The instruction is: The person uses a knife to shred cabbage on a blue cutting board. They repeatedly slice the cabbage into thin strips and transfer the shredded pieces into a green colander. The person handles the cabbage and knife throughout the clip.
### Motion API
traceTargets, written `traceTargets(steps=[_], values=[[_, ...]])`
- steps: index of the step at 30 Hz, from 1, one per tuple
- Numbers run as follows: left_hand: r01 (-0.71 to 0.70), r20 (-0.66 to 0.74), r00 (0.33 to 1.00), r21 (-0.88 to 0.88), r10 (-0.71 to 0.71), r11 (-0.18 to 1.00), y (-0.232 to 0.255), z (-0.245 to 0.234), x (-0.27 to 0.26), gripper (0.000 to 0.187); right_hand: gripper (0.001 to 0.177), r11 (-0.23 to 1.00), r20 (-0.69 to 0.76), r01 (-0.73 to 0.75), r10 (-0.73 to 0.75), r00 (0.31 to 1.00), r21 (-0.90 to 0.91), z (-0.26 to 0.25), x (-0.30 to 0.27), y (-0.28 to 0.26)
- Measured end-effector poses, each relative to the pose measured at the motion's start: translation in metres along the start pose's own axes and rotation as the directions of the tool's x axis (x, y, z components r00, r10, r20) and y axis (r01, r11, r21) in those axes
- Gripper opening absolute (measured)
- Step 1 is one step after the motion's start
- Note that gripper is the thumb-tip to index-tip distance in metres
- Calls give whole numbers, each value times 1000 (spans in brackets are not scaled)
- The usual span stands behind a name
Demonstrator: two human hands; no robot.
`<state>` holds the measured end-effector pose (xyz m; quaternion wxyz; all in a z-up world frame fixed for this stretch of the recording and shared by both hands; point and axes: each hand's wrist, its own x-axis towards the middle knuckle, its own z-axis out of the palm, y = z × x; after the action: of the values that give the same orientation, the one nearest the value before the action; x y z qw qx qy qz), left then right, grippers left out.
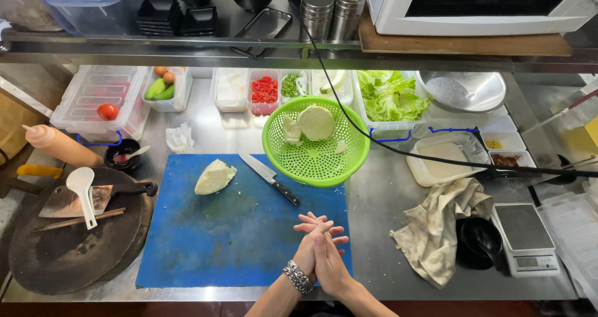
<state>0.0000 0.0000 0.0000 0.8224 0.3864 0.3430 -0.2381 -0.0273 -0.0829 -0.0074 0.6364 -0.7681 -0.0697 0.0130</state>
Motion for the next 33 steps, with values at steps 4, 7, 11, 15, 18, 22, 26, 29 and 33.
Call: traceTargets(steps=[4, 7, 11, 15, 18, 22, 26, 29, 33], values=[[4, 39, 999, -31, -3, 1000, 0, -7, 3, 63, 75, 997, 221, -78, 76, 972, 0, 3, 1, 12], [19, 75, 997, -90, -12, 996, -1, -18, 10, 54, 73, 996, 313, -82, 88, 946, -32, 1, 8, 1], [-8, 164, 986, 35, 3, 999, 5, -56, 21, 39, 67, 994, 424, 20, 27, 905, -107, 10, 20, -1], [-134, 261, 964, 326, 47, 936, 45, -103, 20, 33, 57, 976, 556, 70, 58, 829, -207, 24, 39, -7], [-98, 120, 991, 416, 52, 904, 82, -162, 70, 74, 27, 965, 435, 190, -96, 895, -178, 39, 52, 3], [-360, -107, 798, 704, 593, 612, 173, -252, 150, 52, 26, 906, 187, -271, 342, 921, -326, 62, 75, 32], [-58, -287, 714, 885, 639, 461, 241, -291, 192, 120, 39, 810, -19, -402, 437, 899, -427, 93, 102, 75], [111, -199, 886, 968, 420, 224, 262, -270, 175, 123, 36, 825, -117, -262, 236, 965, -500, 114, 121, 121], [96, -166, 885, 979, 435, 180, 255, -306, 238, 113, 35, 763, -60, -267, 287, 956, -588, 134, 130, 140]])
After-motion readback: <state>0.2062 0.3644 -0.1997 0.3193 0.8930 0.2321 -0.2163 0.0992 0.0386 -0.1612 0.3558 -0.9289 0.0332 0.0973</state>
